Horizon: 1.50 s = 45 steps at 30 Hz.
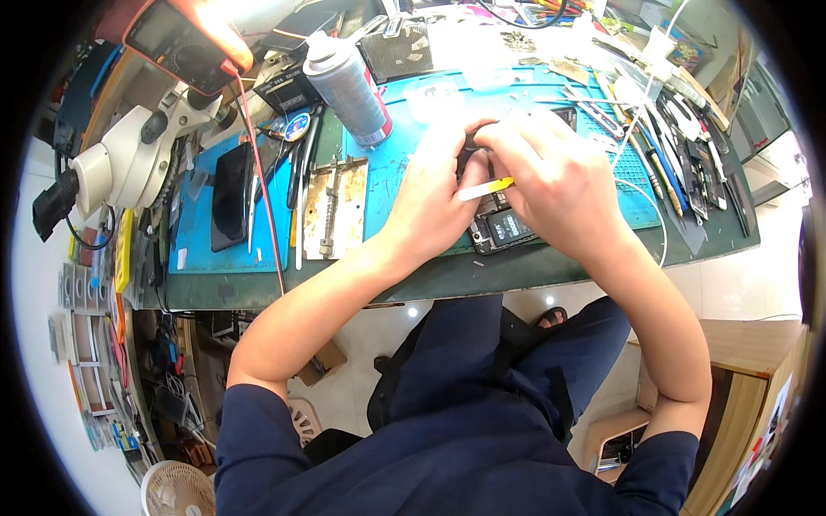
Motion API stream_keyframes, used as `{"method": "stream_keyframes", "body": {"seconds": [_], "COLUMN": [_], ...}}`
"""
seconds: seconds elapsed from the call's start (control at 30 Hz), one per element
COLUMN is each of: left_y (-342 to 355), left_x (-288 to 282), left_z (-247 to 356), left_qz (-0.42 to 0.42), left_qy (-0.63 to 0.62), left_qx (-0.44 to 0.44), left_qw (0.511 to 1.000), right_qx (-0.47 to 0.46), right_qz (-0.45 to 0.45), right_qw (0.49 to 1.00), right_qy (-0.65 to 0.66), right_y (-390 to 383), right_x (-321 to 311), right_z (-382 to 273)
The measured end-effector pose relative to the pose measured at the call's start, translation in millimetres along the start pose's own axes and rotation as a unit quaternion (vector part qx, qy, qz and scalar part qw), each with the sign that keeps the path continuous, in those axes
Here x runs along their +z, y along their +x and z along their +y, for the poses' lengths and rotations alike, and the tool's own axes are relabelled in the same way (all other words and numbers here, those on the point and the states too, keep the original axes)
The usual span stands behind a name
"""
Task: The person disassembles a smartphone by removing the back cover and using a screwdriver to detach internal components. They then reassemble the device by reconnecting the battery and other parts before closing the back cover.
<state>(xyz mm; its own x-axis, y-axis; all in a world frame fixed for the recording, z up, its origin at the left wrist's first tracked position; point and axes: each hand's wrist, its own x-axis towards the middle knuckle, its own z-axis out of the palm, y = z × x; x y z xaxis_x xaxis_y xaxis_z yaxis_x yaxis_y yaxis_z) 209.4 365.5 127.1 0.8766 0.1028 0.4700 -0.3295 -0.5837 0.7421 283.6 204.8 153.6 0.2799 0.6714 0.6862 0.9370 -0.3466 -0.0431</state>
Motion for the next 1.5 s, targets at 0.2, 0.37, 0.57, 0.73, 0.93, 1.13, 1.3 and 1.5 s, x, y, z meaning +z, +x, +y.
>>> {"method": "stream_keyframes", "body": {"seconds": [0.2,0.37,0.57,0.73,0.93,1.13,1.3,1.5], "left_y": [-2,-1,0,0,-1,0,0,0], "left_x": [2,-1,2,2,1,1,1,3], "left_z": [-8,-2,-6,-4,-5,-2,-5,0], "left_qz": [0.025,0.000,0.014,0.014,0.019,0.011,0.023,0.027], "left_qy": [0.045,0.034,0.009,0.012,0.029,0.019,0.030,-0.036], "left_qx": [0.074,0.017,0.011,0.010,0.026,0.008,0.029,-0.031], "left_qw": [0.996,0.999,1.000,1.000,0.999,1.000,0.999,0.999], "right_qx": [0.068,0.174,0.275,0.286,0.333,0.365,0.353,0.360], "right_qz": [0.036,0.030,-0.002,-0.019,-0.027,-0.054,-0.066,-0.116], "right_qw": [0.997,0.979,0.957,0.957,0.943,0.929,0.933,0.926], "right_qy": [0.015,0.106,0.090,0.037,0.009,0.014,0.020,0.006], "right_y": [-6,-5,-5,-7,-8,-16,-18,-21], "right_x": [5,0,-11,-23,-43,-45,-45,-49], "right_z": [-4,-8,1,12,22,32,29,24]}}
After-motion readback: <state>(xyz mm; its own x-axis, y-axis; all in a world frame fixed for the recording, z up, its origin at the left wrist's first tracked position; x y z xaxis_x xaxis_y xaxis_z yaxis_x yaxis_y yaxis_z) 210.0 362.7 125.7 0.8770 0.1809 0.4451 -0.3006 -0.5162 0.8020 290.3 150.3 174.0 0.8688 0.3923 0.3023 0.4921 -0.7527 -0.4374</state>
